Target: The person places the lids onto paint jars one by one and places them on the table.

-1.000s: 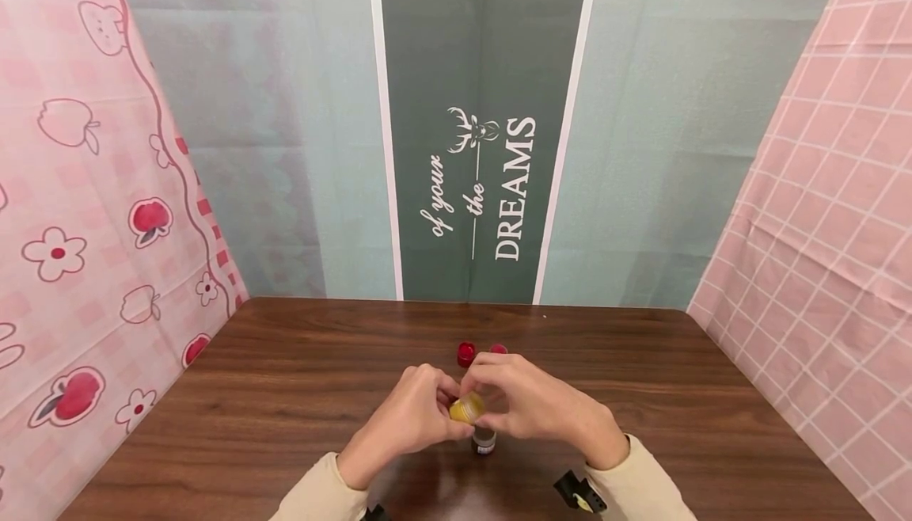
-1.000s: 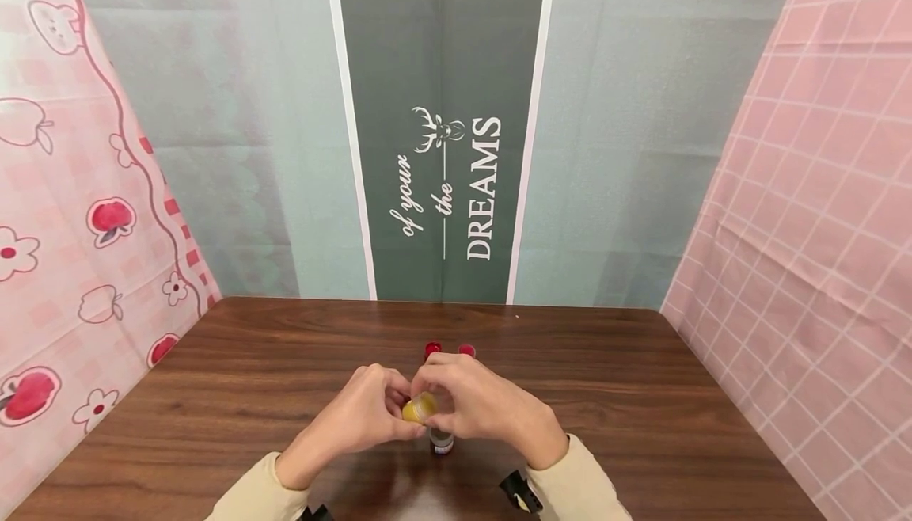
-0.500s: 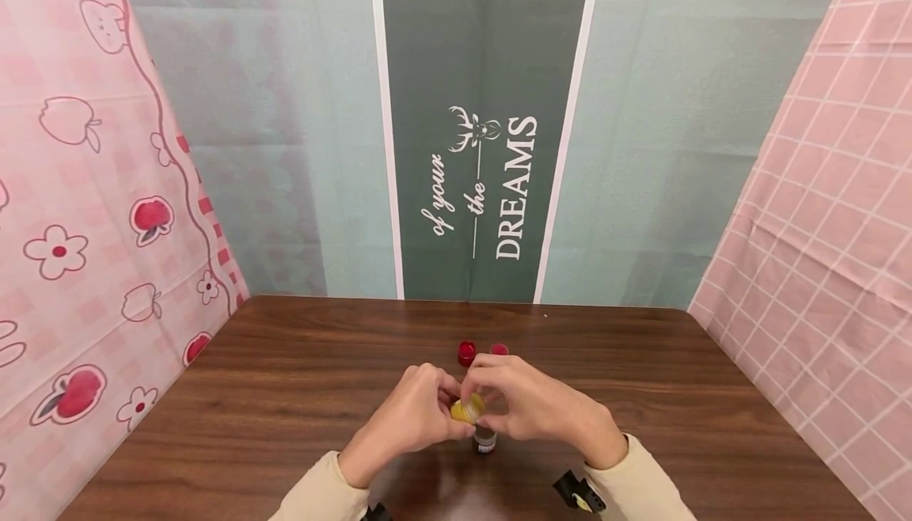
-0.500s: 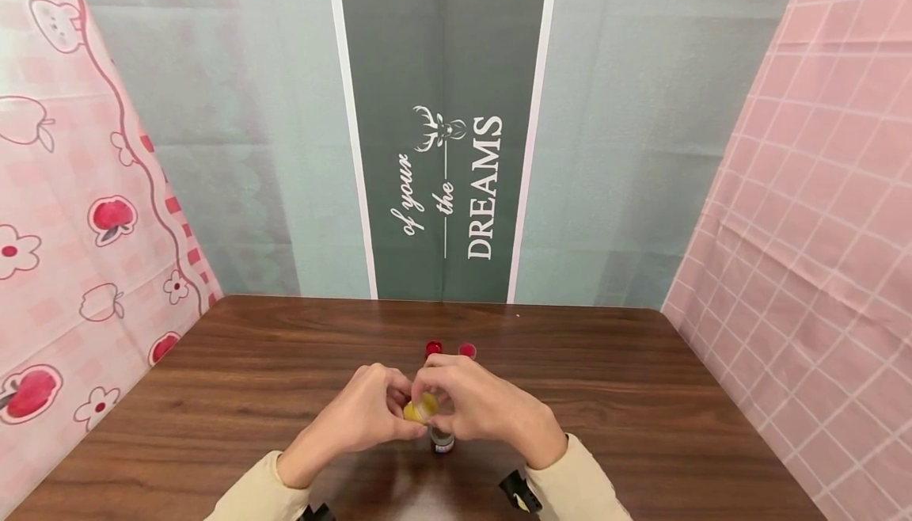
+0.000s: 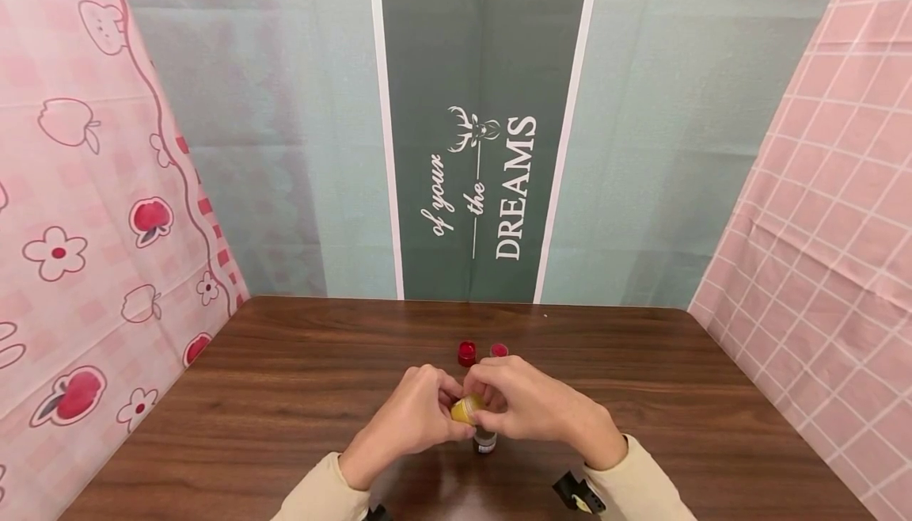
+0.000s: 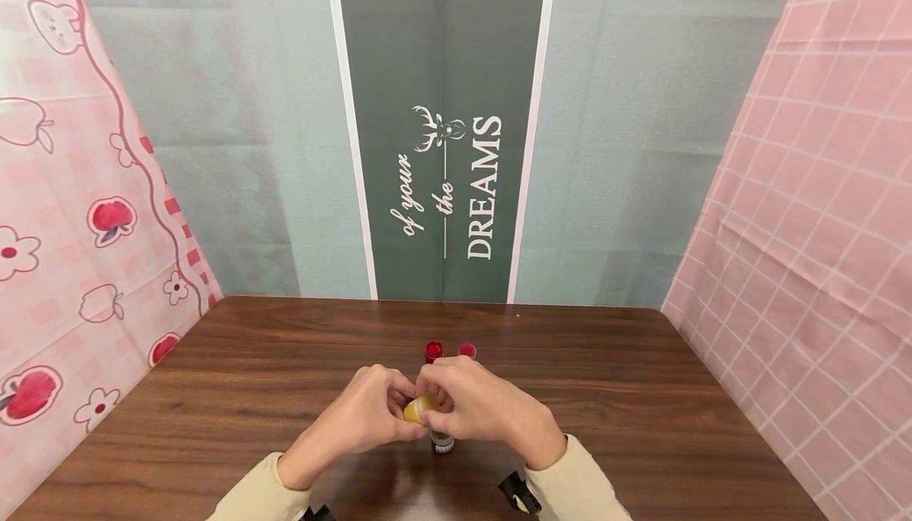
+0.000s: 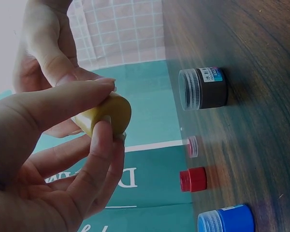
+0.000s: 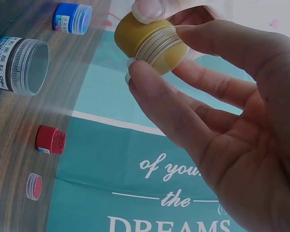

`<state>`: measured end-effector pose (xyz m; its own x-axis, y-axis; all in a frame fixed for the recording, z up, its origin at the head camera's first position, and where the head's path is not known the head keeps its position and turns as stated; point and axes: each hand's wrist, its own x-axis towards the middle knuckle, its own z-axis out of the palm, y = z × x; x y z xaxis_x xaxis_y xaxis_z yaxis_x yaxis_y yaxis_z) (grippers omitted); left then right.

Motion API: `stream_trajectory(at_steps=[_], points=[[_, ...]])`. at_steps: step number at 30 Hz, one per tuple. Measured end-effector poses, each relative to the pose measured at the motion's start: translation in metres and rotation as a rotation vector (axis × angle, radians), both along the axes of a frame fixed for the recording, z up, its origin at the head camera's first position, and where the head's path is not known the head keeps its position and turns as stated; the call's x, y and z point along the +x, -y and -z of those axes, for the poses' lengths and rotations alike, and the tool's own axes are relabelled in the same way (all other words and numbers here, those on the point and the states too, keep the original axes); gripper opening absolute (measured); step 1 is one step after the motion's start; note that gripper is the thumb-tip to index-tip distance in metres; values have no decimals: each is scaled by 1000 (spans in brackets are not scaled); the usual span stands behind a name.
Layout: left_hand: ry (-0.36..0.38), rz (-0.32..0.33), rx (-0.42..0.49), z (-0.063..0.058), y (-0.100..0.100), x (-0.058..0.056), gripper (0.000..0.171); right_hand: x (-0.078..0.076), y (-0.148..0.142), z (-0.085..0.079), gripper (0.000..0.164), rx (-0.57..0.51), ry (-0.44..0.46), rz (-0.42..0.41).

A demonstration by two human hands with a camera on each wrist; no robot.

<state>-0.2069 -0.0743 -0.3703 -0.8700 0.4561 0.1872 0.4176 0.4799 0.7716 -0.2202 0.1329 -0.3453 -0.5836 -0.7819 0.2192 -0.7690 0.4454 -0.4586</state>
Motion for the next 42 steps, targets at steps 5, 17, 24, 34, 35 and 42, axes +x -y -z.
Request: stream_trajectory(at_steps=[5, 17, 24, 34, 35, 42], points=[[-4, 4, 3, 0, 0, 0, 19, 0, 0, 0, 14, 2, 5, 5], [-48, 10, -7, -1, 2, 0, 18, -2, -4, 0, 31, -40, -46, -45], [-25, 3, -8, -1, 2, -1, 16, -2, -4, 3, 36, -91, -30, -112], [-17, 5, -9, -1, 1, -1, 16, -4, -4, 3, 32, -99, -27, -122], [-16, 5, -9, -1, 1, -1, 16, -4, -4, 3, 31, -95, -24, -118], [-17, 4, -9, -1, 1, -1, 17, -4, -4, 4, 24, -70, 23, -71]])
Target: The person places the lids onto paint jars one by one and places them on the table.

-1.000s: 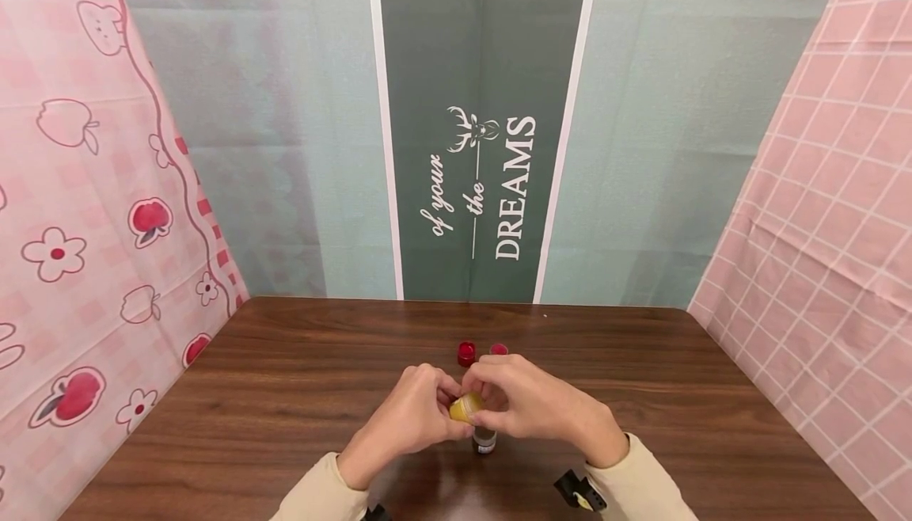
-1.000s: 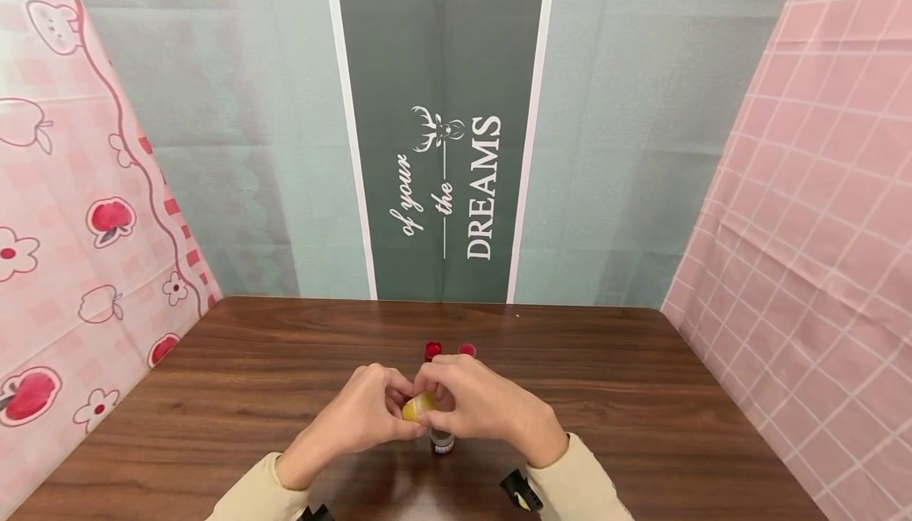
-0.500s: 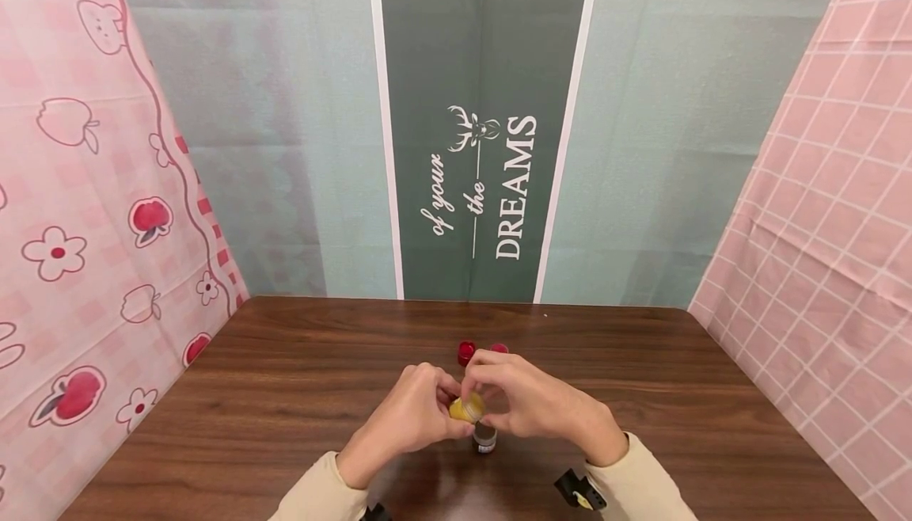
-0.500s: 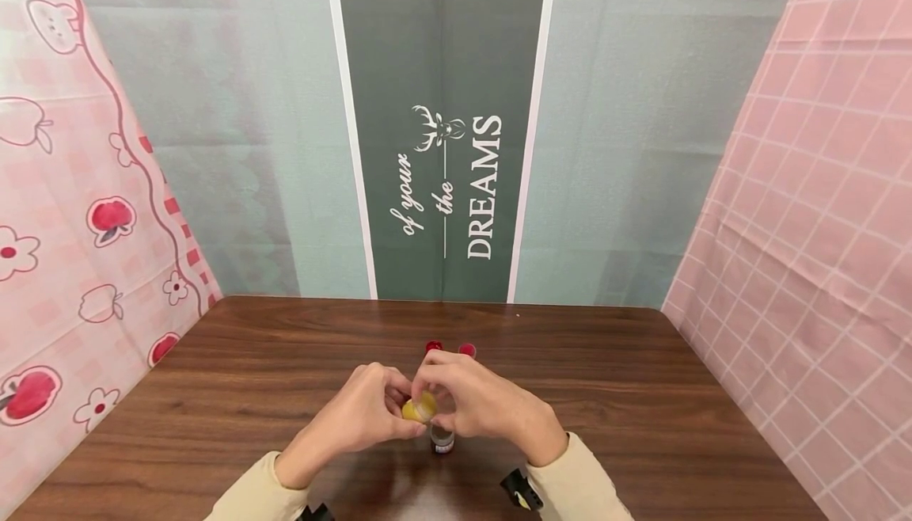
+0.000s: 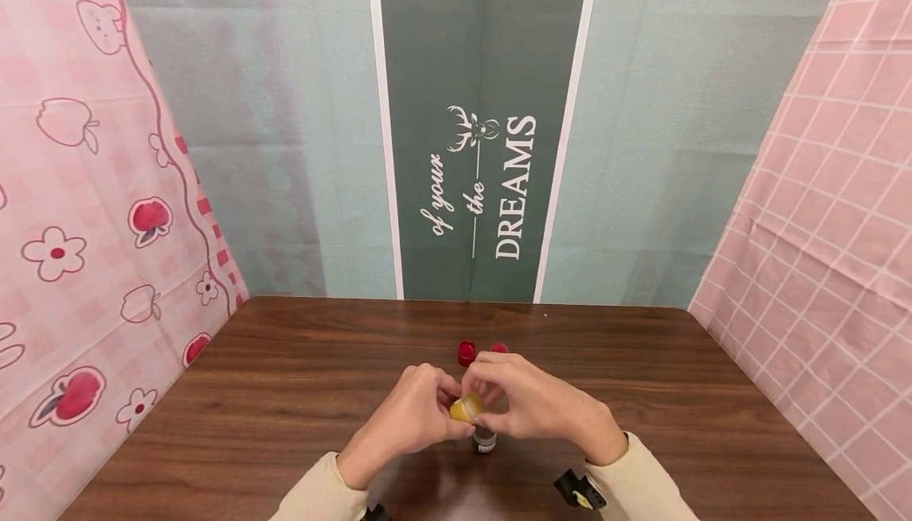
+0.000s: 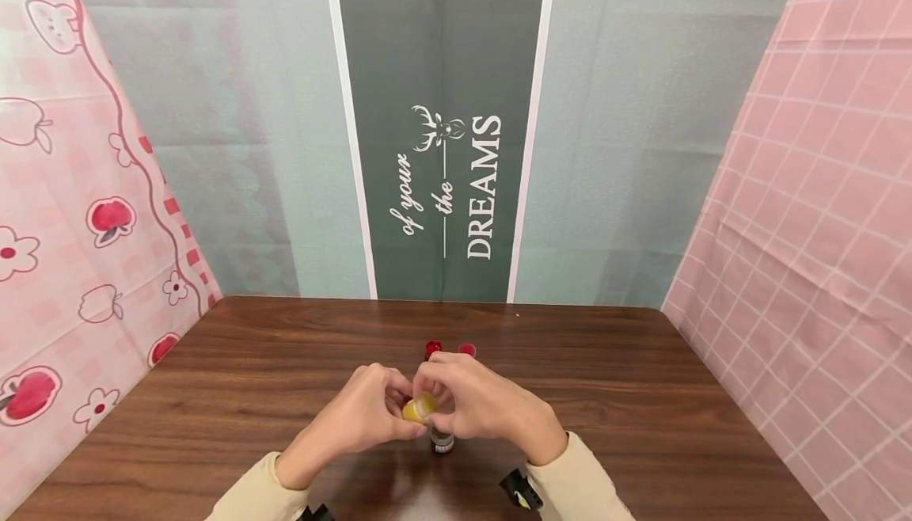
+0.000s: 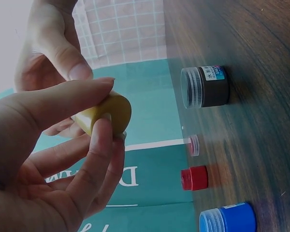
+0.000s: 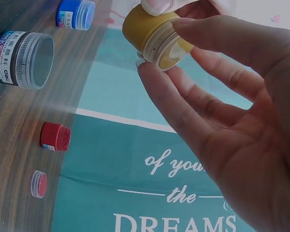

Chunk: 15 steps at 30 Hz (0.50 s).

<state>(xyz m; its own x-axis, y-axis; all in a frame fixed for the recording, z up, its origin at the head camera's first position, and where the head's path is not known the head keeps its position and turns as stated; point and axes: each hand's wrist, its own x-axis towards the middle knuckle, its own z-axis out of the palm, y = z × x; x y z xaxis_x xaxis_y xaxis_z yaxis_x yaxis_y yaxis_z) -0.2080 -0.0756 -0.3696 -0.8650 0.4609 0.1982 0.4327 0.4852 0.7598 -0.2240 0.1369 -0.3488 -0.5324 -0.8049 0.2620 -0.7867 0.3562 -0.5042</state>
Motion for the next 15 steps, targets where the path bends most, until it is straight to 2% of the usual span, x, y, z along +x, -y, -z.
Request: stream_trajectory(at_steps=[15], points=[[-2, 0, 0, 0, -1, 1, 16, 1, 3, -1, 17, 26, 31, 72]])
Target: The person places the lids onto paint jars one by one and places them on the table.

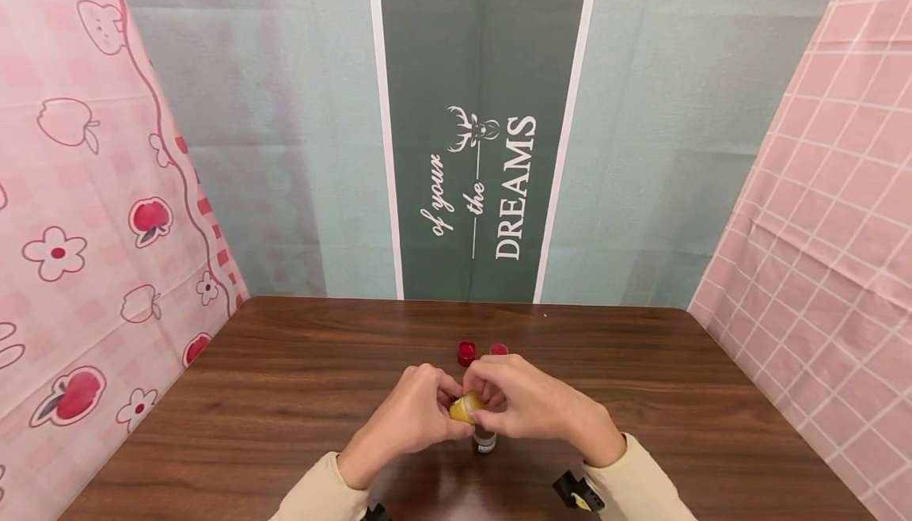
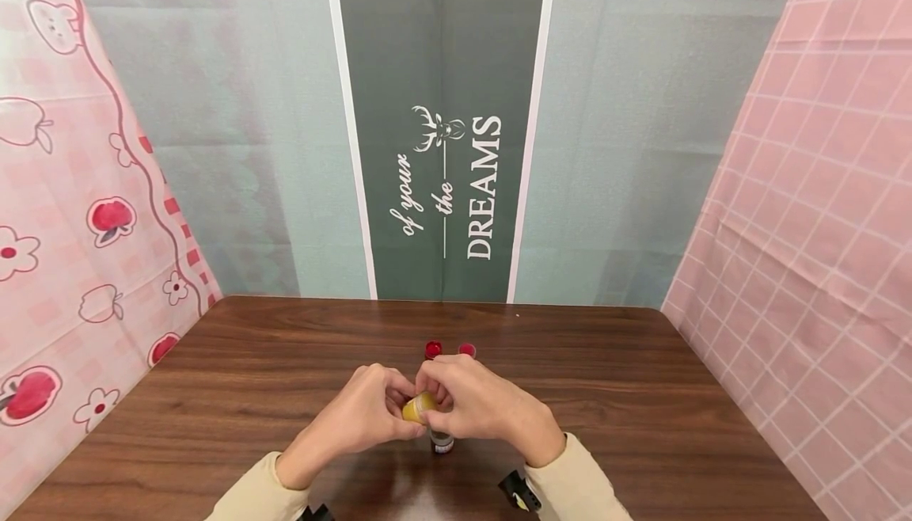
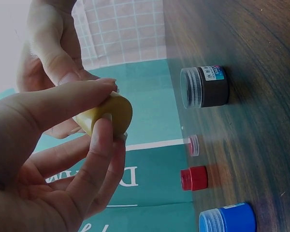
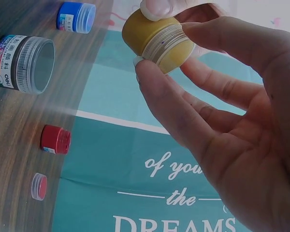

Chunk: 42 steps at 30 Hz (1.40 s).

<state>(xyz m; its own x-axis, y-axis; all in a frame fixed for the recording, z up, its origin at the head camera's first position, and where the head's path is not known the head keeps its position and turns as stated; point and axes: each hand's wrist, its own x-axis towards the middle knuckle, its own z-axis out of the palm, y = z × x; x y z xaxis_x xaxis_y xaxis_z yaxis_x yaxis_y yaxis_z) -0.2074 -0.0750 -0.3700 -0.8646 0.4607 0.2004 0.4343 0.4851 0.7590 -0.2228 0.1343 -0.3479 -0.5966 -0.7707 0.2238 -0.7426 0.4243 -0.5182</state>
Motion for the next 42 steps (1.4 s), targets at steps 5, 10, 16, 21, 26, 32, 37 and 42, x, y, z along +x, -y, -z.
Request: stream_trajectory(at_steps=[5, 10, 16, 21, 26, 32, 37, 42], points=[[8, -1, 1, 0, 0, 0, 16, -1, -1, 1, 16, 3, -5, -5], [9, 0, 0, -1, 0, -1, 15, -3, -3, 2, 20, -24, -53, -36], [5, 1, -7, -2, 0, -1, 16, -4, -4, 2, 32, -71, -41, -105], [9, 2, 1, -1, 0, -1, 17, -6, -5, 4, 31, -103, -41, -146], [11, 1, 6, -1, 0, 0, 17, -5, -4, 3, 26, -99, -6, -125], [-5, 1, 4, -2, 0, 1, 17, -3, -3, 2, 21, -79, 14, -69], [-17, 2, 2, -1, -1, 2, 16, -3, -3, 3, 18, -62, 26, -28], [-9, 4, 0, -1, -1, 2, 14, -2, -3, 2, 17, -39, 47, 2]])
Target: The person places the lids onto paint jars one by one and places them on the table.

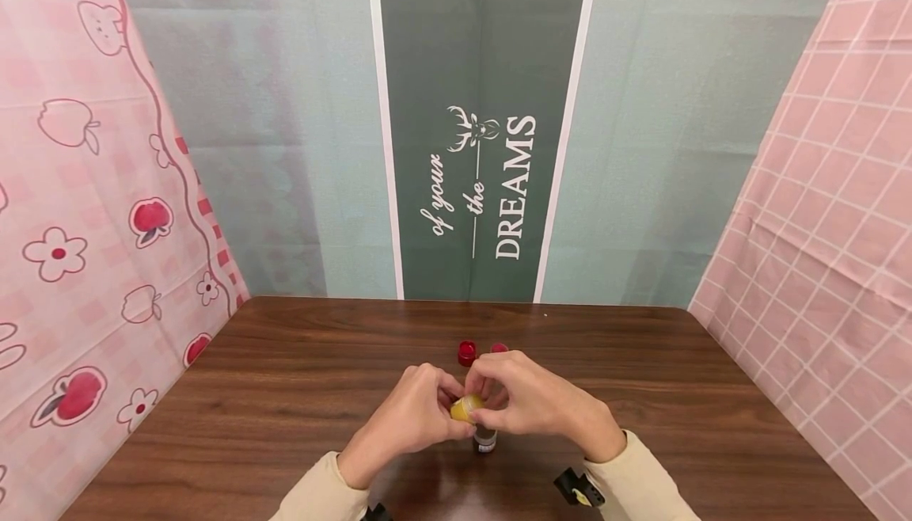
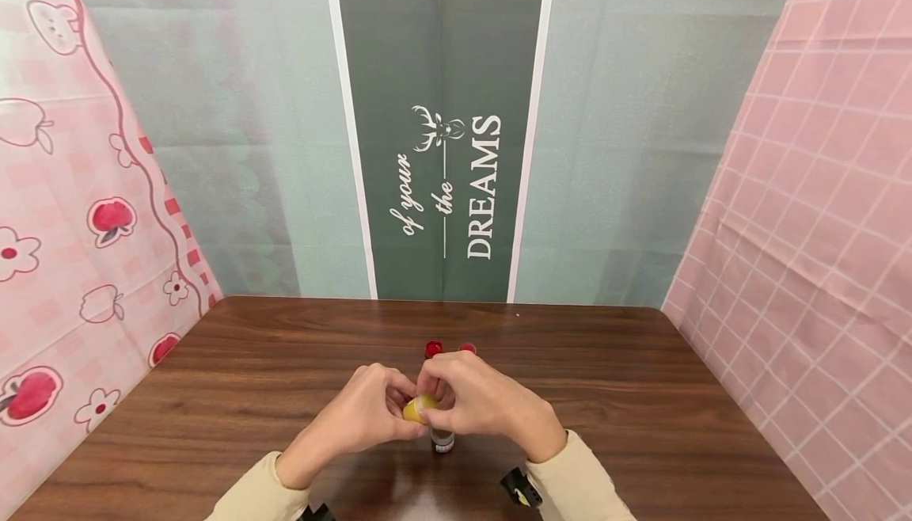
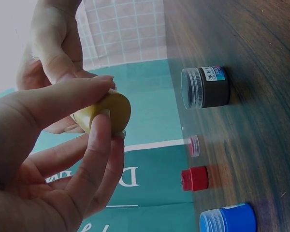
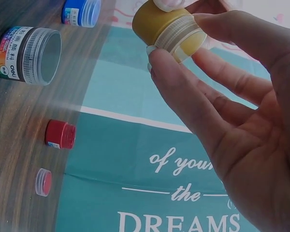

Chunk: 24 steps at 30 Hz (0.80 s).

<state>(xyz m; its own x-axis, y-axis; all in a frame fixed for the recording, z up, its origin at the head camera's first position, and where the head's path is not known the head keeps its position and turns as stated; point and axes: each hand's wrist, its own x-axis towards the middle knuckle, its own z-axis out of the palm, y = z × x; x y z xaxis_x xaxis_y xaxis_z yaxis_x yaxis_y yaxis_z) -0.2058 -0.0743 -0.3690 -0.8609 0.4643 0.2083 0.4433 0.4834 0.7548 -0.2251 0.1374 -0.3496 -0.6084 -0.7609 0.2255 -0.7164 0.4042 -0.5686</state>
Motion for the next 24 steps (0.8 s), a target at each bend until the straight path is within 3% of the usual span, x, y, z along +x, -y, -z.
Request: stream_trajectory(at_steps=[5, 12, 17, 24], points=[[-1, 4, 1, 0, 1, 0, 15, -1, 0, 0, 17, -4, -42, -13], [-21, 3, -2, -1, 2, -1, 16, -5, -2, 2, 30, -30, -275, -96], [-34, 7, -11, -1, 2, -2, 17, -4, -2, 1, 35, -54, -211, -141], [6, 2, -2, -1, 3, -2, 18, -4, -1, 2, 32, -83, -153, -181]])
